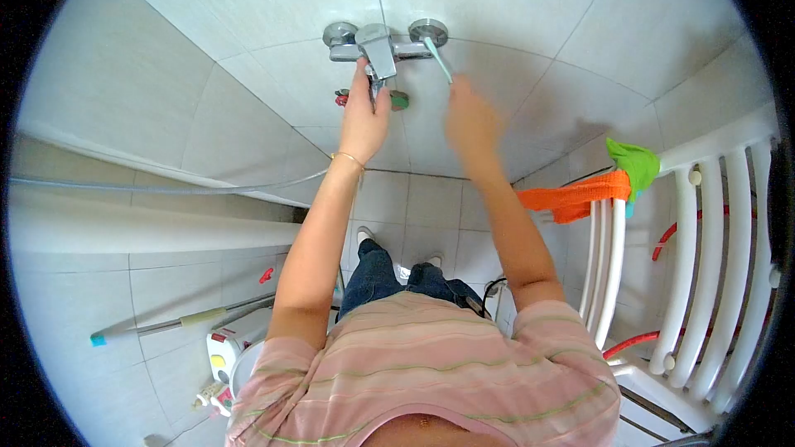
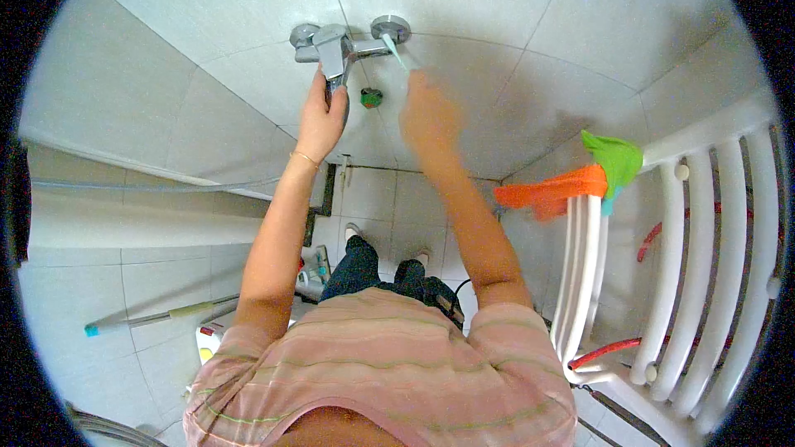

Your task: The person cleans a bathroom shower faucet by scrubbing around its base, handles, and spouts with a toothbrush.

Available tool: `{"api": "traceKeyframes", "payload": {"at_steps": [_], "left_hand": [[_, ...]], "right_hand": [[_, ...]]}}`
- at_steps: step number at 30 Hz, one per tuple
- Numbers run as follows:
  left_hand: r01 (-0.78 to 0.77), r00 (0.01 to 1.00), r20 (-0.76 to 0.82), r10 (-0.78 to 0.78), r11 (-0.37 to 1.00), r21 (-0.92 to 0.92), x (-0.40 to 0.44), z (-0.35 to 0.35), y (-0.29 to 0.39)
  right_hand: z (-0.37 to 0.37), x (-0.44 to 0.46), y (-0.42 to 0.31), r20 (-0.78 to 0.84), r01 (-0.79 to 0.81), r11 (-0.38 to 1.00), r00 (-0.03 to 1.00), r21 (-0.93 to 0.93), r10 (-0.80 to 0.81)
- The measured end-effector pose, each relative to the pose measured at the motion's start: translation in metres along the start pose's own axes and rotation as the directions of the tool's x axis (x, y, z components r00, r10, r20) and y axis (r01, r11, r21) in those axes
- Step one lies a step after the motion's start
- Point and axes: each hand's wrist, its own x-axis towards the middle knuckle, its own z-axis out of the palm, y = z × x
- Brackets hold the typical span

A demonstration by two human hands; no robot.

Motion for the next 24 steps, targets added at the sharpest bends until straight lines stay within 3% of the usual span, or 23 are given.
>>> {"api": "traceKeyframes", "payload": {"at_steps": [2, 4, 5, 7, 11, 13, 15, 17, 19, 20, 22, 24], "left_hand": [[-0.067, 0.997, -0.026, 0.067, 0.998, 0.001, 0.001, 0.003, -0.003], [-0.063, 0.998, -0.027, 0.063, 0.998, 0.023, 0.002, 0.004, -0.004], [-0.056, 0.998, -0.026, 0.057, 0.997, 0.048, 0.002, 0.003, -0.004], [-0.063, 0.998, -0.017, 0.064, 0.997, 0.041, 0.001, 0.002, -0.005], [-0.067, 0.997, -0.023, 0.067, 0.998, -0.003, -0.001, 0.002, 0.004], [-0.107, 0.994, -0.035, 0.108, 0.994, 0.014, 0.000, 0.003, -0.002], [-0.147, 0.987, -0.056, 0.148, 0.989, 0.034, 0.004, 0.002, -0.001], [-0.087, 0.996, -0.011, 0.088, 0.995, 0.056, -0.003, -0.002, 0.007], [-0.131, 0.991, -0.013, 0.132, 0.991, 0.032, -0.003, -0.001, -0.002], [-0.172, 0.985, -0.015, 0.172, 0.985, 0.005, -0.002, 0.000, -0.006], [-0.110, 0.994, -0.011, 0.110, 0.993, -0.034, -0.012, -0.002, 0.002], [-0.048, 0.999, -0.002, 0.048, 0.996, -0.072, -0.014, -0.001, 0.006]], "right_hand": [[-0.004, -0.005, -0.008, 0.015, 0.025, 0.999, 1.000, -0.021, -0.025], [-0.011, -0.004, -0.020, 0.159, 0.159, 0.973, 0.978, -0.167, -0.133], [-0.006, -0.004, -0.017, 0.157, 0.156, 0.974, 0.979, -0.165, -0.130], [0.001, -0.001, -0.011, -0.009, 0.004, 0.997, 1.000, 0.076, -0.004], [-0.007, -0.001, -0.015, 0.010, 0.170, 0.985, 0.985, 0.015, -0.170], [-0.013, -0.011, -0.041, 0.187, 0.065, 0.998, 0.981, -0.021, -0.060], [-0.014, 0.002, -0.027, 0.130, -0.003, 0.997, 0.992, 0.075, -0.006], [-0.011, -0.004, -0.022, 0.099, -0.077, 0.982, 0.993, 0.173, 0.060], [-0.015, -0.007, -0.037, 0.171, 0.210, 0.976, 0.965, -0.054, -0.198], [-0.013, -0.008, -0.041, 0.167, 0.212, 0.976, 0.965, -0.055, -0.201], [-0.007, -0.014, -0.046, 0.194, 0.013, 0.997, 0.981, 0.079, -0.028], [-0.009, -0.010, -0.046, 0.146, 0.053, 0.996, 0.987, 0.068, -0.062]]}}
